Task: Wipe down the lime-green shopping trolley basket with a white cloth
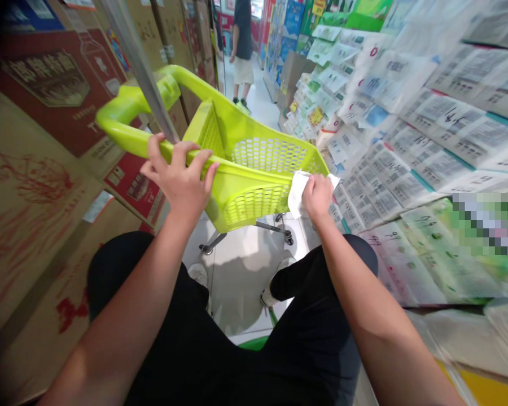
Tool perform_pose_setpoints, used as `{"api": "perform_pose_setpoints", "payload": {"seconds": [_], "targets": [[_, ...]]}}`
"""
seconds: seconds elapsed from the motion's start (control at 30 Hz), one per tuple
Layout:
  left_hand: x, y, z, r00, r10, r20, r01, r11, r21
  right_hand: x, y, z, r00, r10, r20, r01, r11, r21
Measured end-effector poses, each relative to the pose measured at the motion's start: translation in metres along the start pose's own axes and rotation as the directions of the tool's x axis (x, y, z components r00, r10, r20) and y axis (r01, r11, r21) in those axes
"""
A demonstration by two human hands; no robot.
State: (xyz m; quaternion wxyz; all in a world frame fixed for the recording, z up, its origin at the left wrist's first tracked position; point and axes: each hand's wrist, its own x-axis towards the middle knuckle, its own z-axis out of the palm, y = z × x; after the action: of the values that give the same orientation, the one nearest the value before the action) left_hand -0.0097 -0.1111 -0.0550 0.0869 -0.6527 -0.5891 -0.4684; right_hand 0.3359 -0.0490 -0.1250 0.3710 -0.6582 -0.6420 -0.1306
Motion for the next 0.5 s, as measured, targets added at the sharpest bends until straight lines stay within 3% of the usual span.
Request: {"api": "perform_pose_setpoints", "payload": {"seconds": [0.1,0.23,0.3,0.33,0.4,0.5], "targets": [[-0.003,0.013,0.005,1.0,-0.02,0.011,0.02,0.999,-0.032,-0.004,-0.05,0.008,0.999,0.016,-0.034,-0.014,0.997,0.071],[-0.007,0.026,0.015,0.999,-0.014,0.037,0.015,0.999,-0.037,-0.015,-0.156,0.018,0.984,-0.176,-0.035,0.179,0.947,0.265],[-0.007,0.027,0.018,0.999,-0.015,0.033,0.016,0.999,-0.038,-0.018,-0.189,0.016,0.967,-0.254,-0.026,0.25,0.921,0.3],[-0.007,0.026,0.018,1.0,-0.011,0.02,0.012,0.999,-0.031,-0.018,-0.195,0.014,0.952,-0.305,-0.002,0.291,0.908,0.303],[-0.006,0.019,0.016,1.0,0.014,-0.012,-0.014,1.0,-0.003,-0.016,-0.183,0.007,0.915,-0.4,0.06,0.368,0.885,0.284],[-0.004,0.008,0.008,0.997,0.063,-0.036,-0.062,0.998,0.033,-0.009,-0.121,-0.001,0.89,-0.437,0.126,0.412,0.892,0.186]]}}
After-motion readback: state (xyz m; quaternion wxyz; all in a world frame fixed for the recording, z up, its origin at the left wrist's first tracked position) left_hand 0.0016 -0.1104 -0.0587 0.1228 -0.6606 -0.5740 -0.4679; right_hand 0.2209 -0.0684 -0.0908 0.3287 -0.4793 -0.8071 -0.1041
